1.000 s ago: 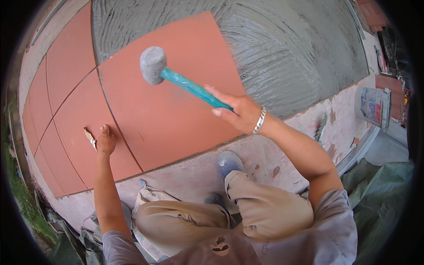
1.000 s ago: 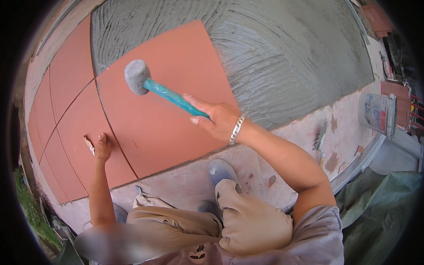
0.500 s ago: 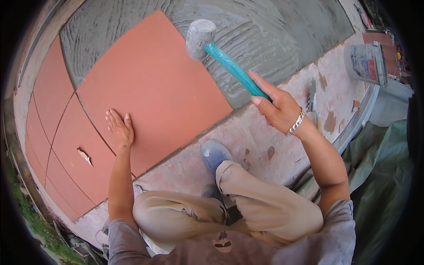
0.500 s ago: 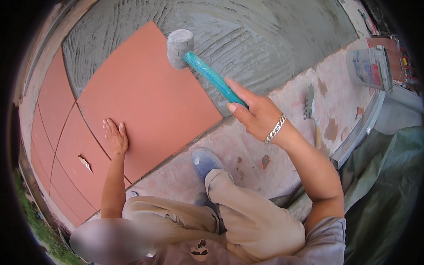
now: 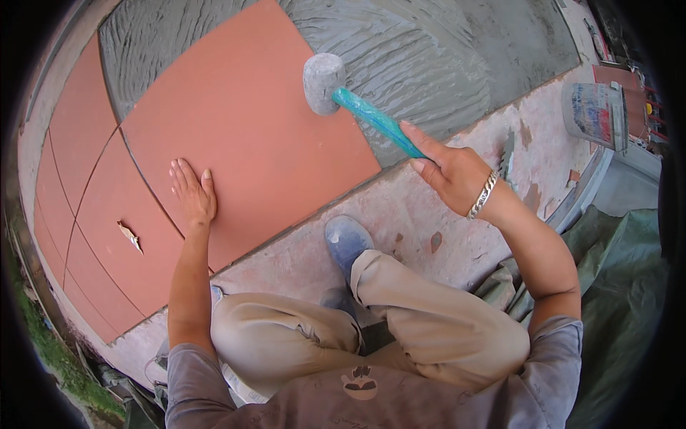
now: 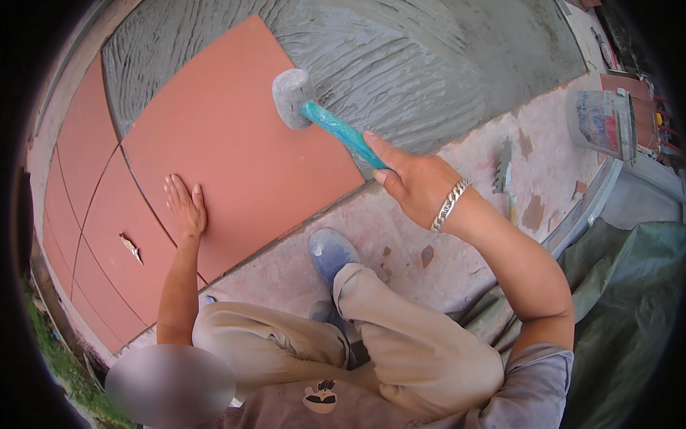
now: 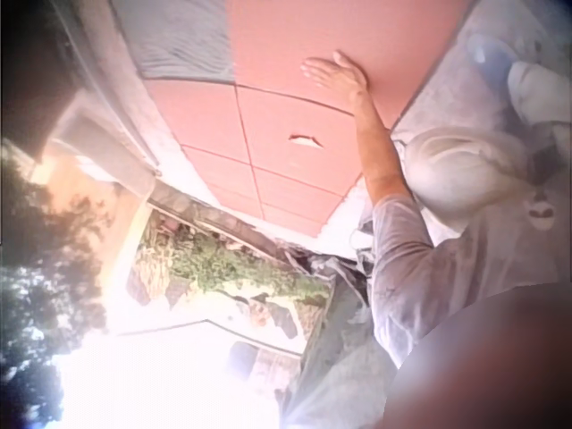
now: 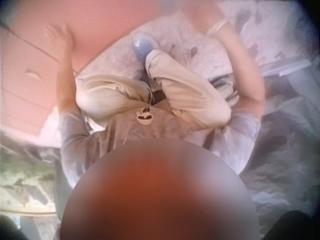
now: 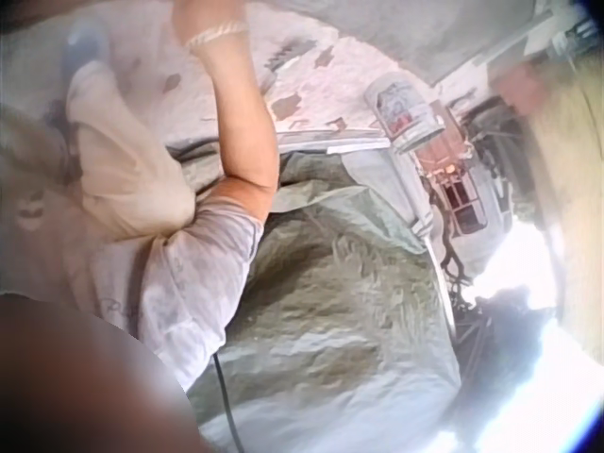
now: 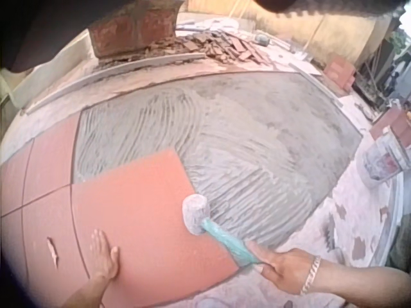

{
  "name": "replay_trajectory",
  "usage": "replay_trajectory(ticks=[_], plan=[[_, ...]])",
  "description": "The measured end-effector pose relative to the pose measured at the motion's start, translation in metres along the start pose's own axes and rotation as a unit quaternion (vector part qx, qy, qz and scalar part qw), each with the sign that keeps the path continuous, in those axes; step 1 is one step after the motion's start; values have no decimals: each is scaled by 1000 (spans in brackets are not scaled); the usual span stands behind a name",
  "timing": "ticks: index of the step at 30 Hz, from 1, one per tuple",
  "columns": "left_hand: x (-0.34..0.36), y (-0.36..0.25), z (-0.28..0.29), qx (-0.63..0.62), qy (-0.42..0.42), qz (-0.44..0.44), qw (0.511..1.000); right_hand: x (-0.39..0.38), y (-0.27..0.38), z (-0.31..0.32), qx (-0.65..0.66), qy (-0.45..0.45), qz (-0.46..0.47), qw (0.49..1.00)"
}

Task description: The person spreads cement on a floor section using a notched trowel, then places a red tile and taps it into place with a rubber mallet. The person retrieves a tile from a stack, positions it on the prepared area, and secures it by tapping.

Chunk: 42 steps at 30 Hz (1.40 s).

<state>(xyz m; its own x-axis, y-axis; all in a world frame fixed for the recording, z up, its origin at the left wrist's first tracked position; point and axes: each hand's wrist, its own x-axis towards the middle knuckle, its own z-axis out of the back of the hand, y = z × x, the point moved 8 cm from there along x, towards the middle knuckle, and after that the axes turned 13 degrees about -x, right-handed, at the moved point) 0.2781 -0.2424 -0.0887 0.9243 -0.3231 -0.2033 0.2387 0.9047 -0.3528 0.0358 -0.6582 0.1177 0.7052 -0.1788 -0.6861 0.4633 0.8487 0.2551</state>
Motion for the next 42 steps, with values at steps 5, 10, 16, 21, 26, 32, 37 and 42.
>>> replay_trajectory(ticks=[5, 10, 16, 21, 26, 32, 37, 42], plan=[[1, 1, 0, 1, 1, 8, 1000, 1, 7, -7, -64, 50, 28, 996], [-2, -1, -1, -8, -2, 4, 1000, -10, 8, -6, -52, 55, 7, 997], [-1, 0, -2, -14, -9, 3, 1000, -8, 8, -16, -115, 82, -10, 990], [-1, -2, 0, -8, -7, 5, 1000, -10, 12, -19, -146, 56, 36, 987], [-3, -4, 1, -23, -1, 11, 1000, -10, 12, -22, -149, 50, 34, 987], [-2, 2, -1, -19, 3, 28, 999, -12, 24, -16, -126, 35, 32, 991], [-3, 4, 13, -52, 53, 29, 997, -11, 47, -16, -118, -6, 57, 991], [-10, 15, 44, -79, 166, -43, 982, -2, 63, -22, -187, 22, 76, 979]])
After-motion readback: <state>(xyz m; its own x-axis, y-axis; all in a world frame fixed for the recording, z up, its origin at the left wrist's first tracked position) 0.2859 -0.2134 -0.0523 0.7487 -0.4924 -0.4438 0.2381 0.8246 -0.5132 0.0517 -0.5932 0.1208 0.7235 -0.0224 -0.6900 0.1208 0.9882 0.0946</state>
